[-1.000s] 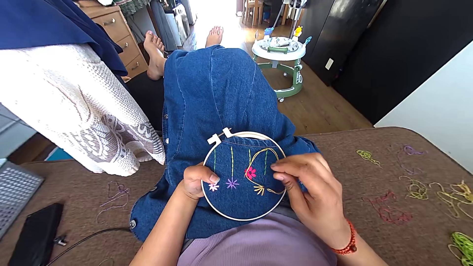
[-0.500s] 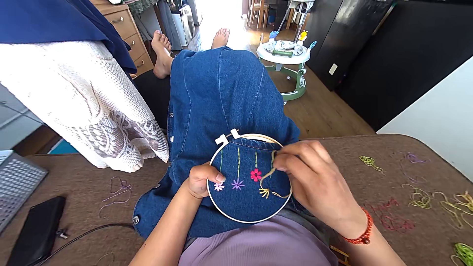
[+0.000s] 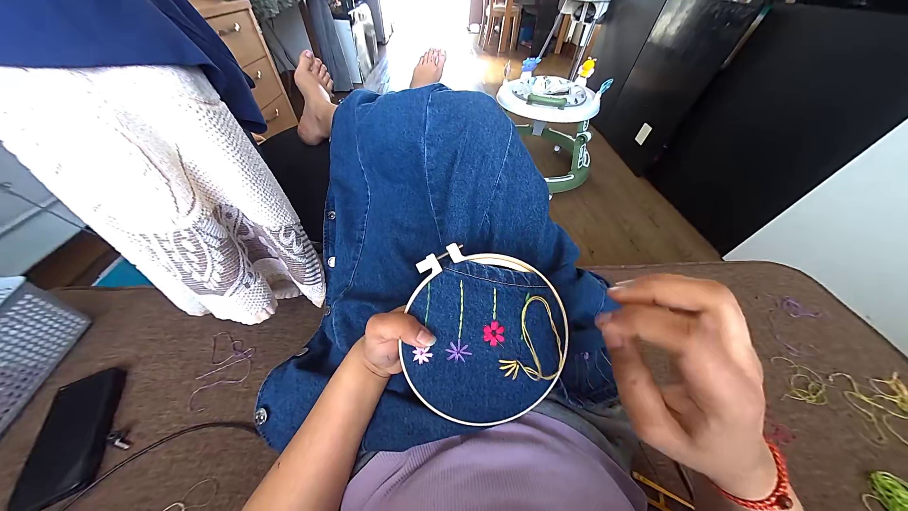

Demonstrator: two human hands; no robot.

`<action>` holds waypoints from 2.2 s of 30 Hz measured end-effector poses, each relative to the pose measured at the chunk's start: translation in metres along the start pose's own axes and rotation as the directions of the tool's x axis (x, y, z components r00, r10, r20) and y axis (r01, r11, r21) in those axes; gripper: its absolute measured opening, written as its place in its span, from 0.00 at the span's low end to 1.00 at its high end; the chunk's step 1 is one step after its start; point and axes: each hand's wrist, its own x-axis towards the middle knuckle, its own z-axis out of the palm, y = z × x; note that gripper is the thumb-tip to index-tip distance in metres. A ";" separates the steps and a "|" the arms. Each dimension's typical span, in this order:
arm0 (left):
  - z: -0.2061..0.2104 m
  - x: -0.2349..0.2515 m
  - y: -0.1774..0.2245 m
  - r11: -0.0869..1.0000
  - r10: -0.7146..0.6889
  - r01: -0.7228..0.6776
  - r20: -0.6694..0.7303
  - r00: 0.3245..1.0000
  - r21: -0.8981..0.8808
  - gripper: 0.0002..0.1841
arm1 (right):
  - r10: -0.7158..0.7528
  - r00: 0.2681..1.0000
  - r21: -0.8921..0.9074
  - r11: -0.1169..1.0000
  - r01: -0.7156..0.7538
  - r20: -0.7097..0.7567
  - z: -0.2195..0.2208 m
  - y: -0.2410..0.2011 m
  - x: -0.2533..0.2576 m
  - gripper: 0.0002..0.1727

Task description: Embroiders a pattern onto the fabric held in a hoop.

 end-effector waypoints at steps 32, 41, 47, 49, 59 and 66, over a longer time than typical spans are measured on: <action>0.000 -0.001 0.000 1.000 -0.010 0.010 -0.038 0.999 -0.001 0.16 | -0.040 0.963 0.109 0.994 0.011 0.268 0.022 -0.002 -0.022 0.12; 0.000 0.000 0.000 1.000 -0.011 0.011 -0.032 0.999 0.008 0.15 | -0.018 0.960 0.187 0.982 -0.036 0.280 0.005 -0.002 -0.009 0.23; 0.000 0.000 0.000 1.000 -0.020 0.020 -0.046 0.999 -0.005 0.15 | -0.044 0.959 -0.137 0.987 0.085 0.280 0.030 -0.007 -0.025 0.13; 0.000 -0.001 0.000 1.000 -0.019 0.019 -0.046 0.999 -0.005 0.15 | 0.001 0.961 -0.020 1.000 0.005 0.278 0.023 -0.009 -0.023 0.11; 0.001 0.000 0.001 1.000 -0.019 0.019 -0.029 0.999 -0.014 0.16 | 0.161 0.892 0.796 0.405 -0.450 0.422 -0.033 0.000 0.017 0.12; 0.004 0.000 0.001 1.000 0.000 0.001 -0.056 0.998 0.011 0.15 | 0.195 0.866 0.847 0.194 -0.495 0.461 -0.031 0.000 0.023 0.13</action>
